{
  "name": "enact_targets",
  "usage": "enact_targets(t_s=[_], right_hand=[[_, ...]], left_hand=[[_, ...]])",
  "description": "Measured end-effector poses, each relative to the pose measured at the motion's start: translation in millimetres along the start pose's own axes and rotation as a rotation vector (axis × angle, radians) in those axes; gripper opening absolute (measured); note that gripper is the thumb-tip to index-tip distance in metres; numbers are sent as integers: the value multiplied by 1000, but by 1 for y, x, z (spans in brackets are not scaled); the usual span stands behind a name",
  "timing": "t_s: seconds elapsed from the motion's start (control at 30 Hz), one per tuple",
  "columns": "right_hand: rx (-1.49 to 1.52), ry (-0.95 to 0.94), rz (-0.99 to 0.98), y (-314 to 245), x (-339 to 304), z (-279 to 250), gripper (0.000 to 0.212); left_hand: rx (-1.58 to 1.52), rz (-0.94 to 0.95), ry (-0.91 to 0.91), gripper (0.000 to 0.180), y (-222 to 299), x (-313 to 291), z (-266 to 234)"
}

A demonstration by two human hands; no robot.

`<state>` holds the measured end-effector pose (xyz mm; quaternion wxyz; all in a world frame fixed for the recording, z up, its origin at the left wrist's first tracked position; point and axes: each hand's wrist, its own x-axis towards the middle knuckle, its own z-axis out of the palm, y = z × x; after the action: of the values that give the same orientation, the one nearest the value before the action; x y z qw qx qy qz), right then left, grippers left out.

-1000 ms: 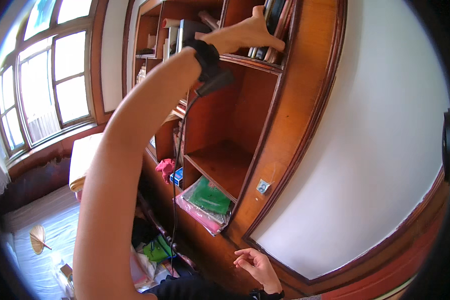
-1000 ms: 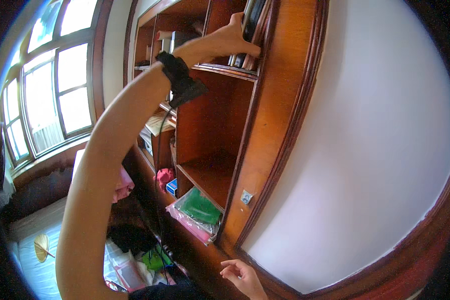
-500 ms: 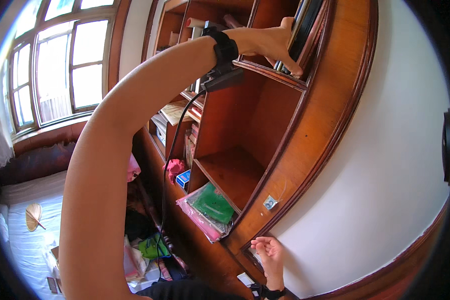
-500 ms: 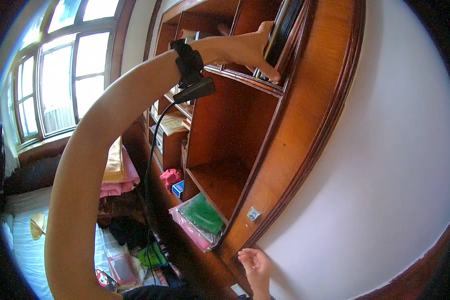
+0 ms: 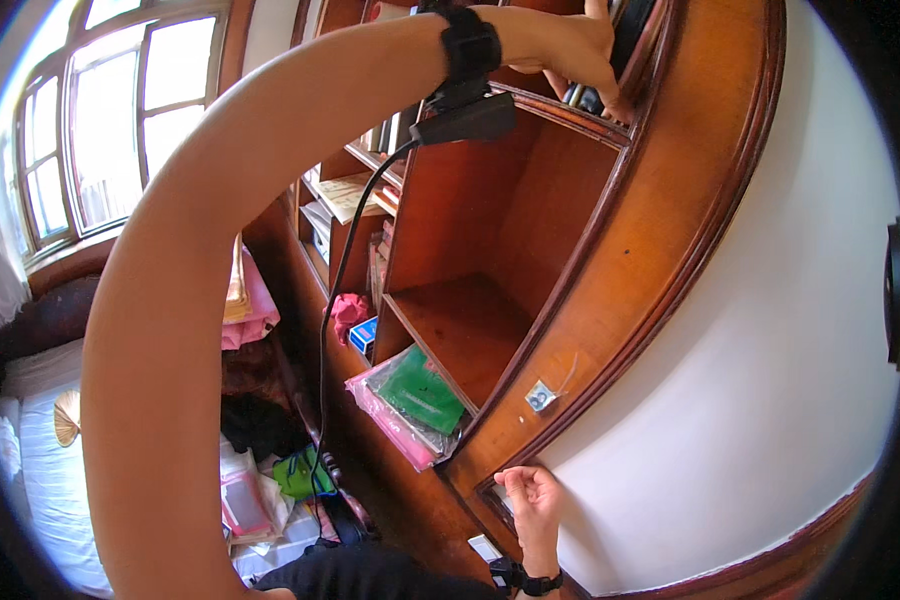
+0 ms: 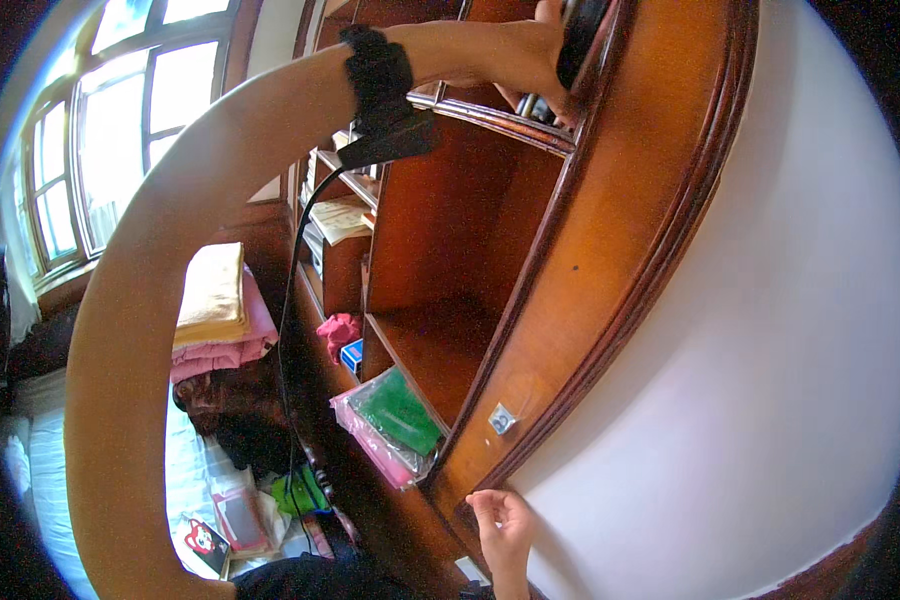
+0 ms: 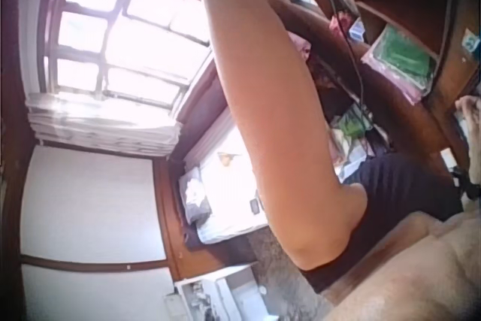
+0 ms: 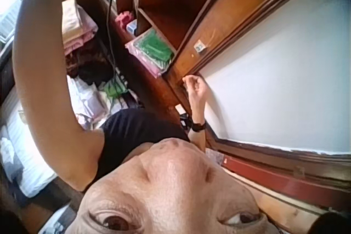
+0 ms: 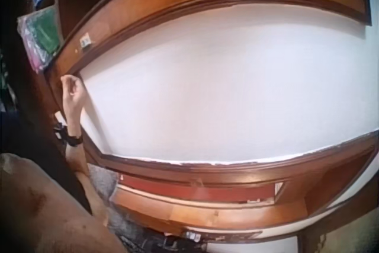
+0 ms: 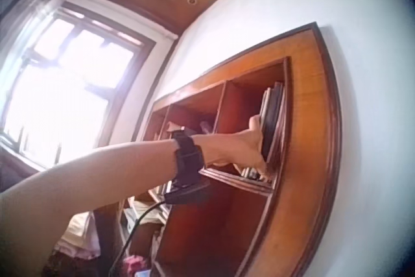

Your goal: Cleaning a wooden bookshelf with a cloth and organizing books and folders.

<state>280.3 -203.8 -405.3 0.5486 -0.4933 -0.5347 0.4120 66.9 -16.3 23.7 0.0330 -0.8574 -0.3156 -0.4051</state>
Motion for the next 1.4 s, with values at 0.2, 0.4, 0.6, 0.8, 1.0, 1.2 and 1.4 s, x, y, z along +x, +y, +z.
enact_targets(t_s=[0.2,0.4,0.6,0.8,1.0,1.2,1.4], right_hand=[[-12,-61,12,-4,-6,-10,14],[-14,-70,12,2,-7,-6,15],[-148,-93,6,-6,-7,-8,14],[-15,-70,63,-2,-1,-5,16],[-58,-47,20,-19,-6,0,13],[-30,-37,73,-18,-10,3,13],[-50,-14,120,-31,-11,9,15]], left_hand=[[-126,-99,-122,87,0,33,24],[-119,-24,-262,53,-30,71,50],[-171,6,-261,54,-28,73,39],[-219,-1,-263,55,-29,71,34],[-292,-21,-275,80,-32,65,18],[-253,110,-435,69,-48,80,8],[-335,214,-640,58,-59,114,16]])
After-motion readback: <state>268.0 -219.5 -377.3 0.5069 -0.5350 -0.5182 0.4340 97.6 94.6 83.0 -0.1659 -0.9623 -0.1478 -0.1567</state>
